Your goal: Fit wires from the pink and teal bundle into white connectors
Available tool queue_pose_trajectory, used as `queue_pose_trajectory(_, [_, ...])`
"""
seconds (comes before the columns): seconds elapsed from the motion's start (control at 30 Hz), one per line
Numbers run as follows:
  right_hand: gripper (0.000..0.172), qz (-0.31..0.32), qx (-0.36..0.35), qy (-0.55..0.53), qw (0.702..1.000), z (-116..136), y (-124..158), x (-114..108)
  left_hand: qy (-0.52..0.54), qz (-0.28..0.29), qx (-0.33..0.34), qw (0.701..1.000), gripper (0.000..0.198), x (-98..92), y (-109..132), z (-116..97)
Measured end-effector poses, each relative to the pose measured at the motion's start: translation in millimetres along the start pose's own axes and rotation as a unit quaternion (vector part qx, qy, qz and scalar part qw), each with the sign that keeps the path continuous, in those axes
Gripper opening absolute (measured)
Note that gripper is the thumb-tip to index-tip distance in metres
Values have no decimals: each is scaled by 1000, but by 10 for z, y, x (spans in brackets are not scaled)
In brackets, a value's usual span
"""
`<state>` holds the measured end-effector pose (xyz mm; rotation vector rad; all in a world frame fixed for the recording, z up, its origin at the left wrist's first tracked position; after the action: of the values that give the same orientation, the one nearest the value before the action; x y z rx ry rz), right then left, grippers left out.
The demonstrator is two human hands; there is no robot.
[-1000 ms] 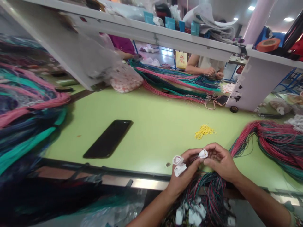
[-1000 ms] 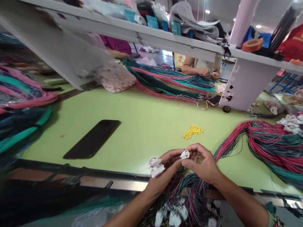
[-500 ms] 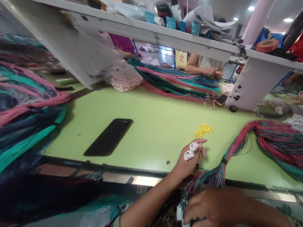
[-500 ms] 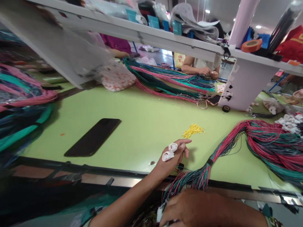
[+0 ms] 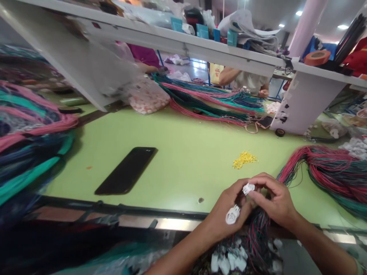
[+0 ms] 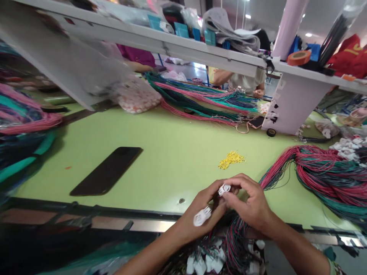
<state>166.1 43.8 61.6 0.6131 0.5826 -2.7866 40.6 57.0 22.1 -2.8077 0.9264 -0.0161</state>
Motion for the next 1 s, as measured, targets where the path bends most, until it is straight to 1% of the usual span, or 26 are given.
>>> queue_pose_trajectory(0.07, [23,24,-11,-13,1000,-63,74,-26,120,31,-37,992,36,11,45,61])
queue_pose_trajectory(0.13, [23,50,-22,-21,998,-114,130,-49,215,50,-88,971,33,23,74,148])
queue_pose_trajectory(0.17, [22,67,-25,-27,997,-143,140,-58,238,55,-110,963,31,28,79,184])
queue_pose_trajectory(0.23, [22,95,-8,-44,994,-252,112,-92,245,52,-137,958,29,28,68,230])
queue_pose_trajectory(0.3, [21,90,43,-38,994,-459,23,-194,241,24,-141,960,28,7,42,253])
queue_pose_trajectory(0.33, [19,73,79,-7,994,-593,-35,-277,240,3,-140,961,27,-9,31,265])
queue_pose_trajectory(0.37, [16,53,116,49,991,-733,-95,-371,241,-21,-138,960,27,-29,24,279])
queue_pose_trajectory(0.43, [10,41,167,186,967,-976,-214,-517,239,-56,-136,960,28,-61,19,312])
queue_pose_trajectory(0.5, [8,46,187,252,948,-1157,-318,-580,234,-73,-138,960,29,-83,19,345])
queue_pose_trajectory(0.57, [5,49,196,273,940,-1268,-391,-580,230,-80,-142,959,31,-98,19,370])
queue_pose_trajectory(0.63, [5,49,206,293,932,-1314,-441,-551,228,-85,-148,959,33,-107,20,385])
queue_pose_trajectory(0.73, [13,45,216,320,921,-1309,-503,-505,224,-91,-153,958,36,-104,18,393])
queue_pose_trajectory(0.8, [15,45,216,331,917,-1299,-540,-484,221,-91,-155,959,36,-95,14,398])
queue_pose_trajectory(0.9, [10,54,202,335,919,-1294,-568,-457,217,-94,-157,959,36,-94,11,407])
queue_pose_trajectory(1.0, [11,72,173,325,927,-1271,-540,-421,212,-99,-156,960,35,-113,18,409])
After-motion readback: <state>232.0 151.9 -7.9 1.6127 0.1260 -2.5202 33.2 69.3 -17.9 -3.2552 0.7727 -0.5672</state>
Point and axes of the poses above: each hand's wrist, its own y-axis away from the middle knuckle, its own x-axis out of the palm, z = x × y, the point moved 7 cm from there along -y, towards the middle knuckle, and after that the axes turned 8 degrees about z, right-handed, at the moved point
